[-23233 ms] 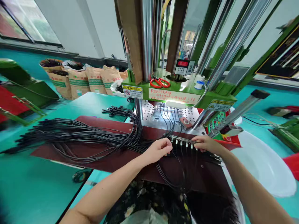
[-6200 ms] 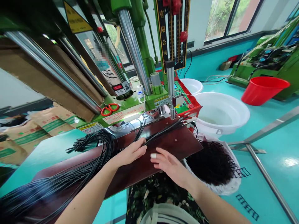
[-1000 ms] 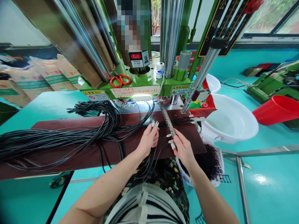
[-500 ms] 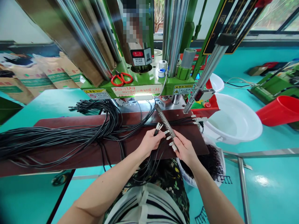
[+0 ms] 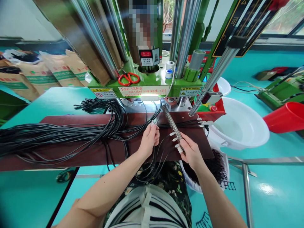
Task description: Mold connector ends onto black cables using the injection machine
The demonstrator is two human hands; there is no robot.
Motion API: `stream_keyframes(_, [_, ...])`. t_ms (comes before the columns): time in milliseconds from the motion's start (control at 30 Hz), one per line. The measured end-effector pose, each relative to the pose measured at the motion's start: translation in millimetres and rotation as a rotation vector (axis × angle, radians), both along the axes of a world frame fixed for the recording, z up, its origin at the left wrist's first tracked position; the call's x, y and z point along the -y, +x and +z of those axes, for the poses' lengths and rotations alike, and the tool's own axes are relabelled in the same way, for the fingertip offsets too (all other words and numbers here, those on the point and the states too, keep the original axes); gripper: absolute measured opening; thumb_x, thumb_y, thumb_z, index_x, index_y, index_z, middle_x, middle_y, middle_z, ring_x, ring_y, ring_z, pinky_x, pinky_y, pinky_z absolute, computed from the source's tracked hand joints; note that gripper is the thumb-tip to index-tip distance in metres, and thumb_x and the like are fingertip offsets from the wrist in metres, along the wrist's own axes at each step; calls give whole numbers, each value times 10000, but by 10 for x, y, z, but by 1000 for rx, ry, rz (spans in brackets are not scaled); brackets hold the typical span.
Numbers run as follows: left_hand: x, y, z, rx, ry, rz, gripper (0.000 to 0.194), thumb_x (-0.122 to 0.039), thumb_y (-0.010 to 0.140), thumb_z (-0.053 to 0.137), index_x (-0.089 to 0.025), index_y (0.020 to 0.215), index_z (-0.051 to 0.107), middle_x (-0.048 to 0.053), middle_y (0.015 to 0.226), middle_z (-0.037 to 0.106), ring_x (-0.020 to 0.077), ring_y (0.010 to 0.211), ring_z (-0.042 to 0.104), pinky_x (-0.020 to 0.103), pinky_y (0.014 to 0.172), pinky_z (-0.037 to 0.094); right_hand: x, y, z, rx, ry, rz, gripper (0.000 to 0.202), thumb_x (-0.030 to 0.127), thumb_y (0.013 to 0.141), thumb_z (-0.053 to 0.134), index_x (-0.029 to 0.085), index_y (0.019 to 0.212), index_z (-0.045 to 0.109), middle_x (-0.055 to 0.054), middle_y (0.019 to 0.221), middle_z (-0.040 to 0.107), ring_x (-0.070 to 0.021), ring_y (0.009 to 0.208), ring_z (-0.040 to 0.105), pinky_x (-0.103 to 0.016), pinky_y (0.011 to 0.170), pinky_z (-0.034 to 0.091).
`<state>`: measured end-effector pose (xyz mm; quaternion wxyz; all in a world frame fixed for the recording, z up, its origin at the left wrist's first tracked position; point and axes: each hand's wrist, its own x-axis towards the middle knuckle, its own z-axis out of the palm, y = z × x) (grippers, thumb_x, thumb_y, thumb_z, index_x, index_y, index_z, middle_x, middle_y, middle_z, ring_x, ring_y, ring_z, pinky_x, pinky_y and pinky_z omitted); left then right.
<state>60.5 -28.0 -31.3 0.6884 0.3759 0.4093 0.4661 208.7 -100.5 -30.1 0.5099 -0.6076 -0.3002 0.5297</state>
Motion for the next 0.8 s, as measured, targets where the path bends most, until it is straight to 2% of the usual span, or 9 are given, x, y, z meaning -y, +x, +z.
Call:
stream_keyframes(133, [13,27,-66,-145,47,-97,287,-435,716,593,-176,697,470,-89,466,346,26,387,245,162,386,186,-4,25,5,10,7,57,482,434,740,606,231,1174,555,39,533,494,-26,315,266,-165,285,183])
stream_keyframes(233, [8,40,-116,-222,112,-105,272,-402,706,603,-161,651,490,-79,466,376,31,406,281,170,411,222,0,32,24,39,-19,99,495,452,744,596,233,1186,547,32,543,506,-29,322,281,-163,287,200])
stream_keyframes(467, [-11,7,-108,-206,90,-82,281,-404,672,633,-150,638,518,-69,476,386,35,414,294,179,416,237,-25,56,11,92,-39,129,550,461,716,621,192,1191,559,33,484,470,-45,329,292,-167,274,205])
stream_keyframes(567, [-6,-11,-94,-187,64,-71,293,-407,651,653,-148,630,518,-70,472,377,35,413,296,178,417,243,-28,51,4,166,-11,130,524,456,719,615,191,1171,583,-16,600,560,-65,383,369,-178,291,275])
stream_keyframes(700, [3,-16,-94,-189,25,-53,314,-417,625,673,-145,621,514,-68,478,390,37,421,318,175,421,260,-1,7,33,353,81,205,477,443,759,579,223,1182,580,-59,852,629,-107,548,496,-217,440,441])
stream_keyframes(800, [-5,-18,-92,-199,66,-63,328,-454,683,610,-138,639,535,-53,502,421,46,437,350,179,427,286,23,-29,61,313,50,182,469,448,771,563,225,1183,575,-51,851,628,-98,542,489,-199,421,418])
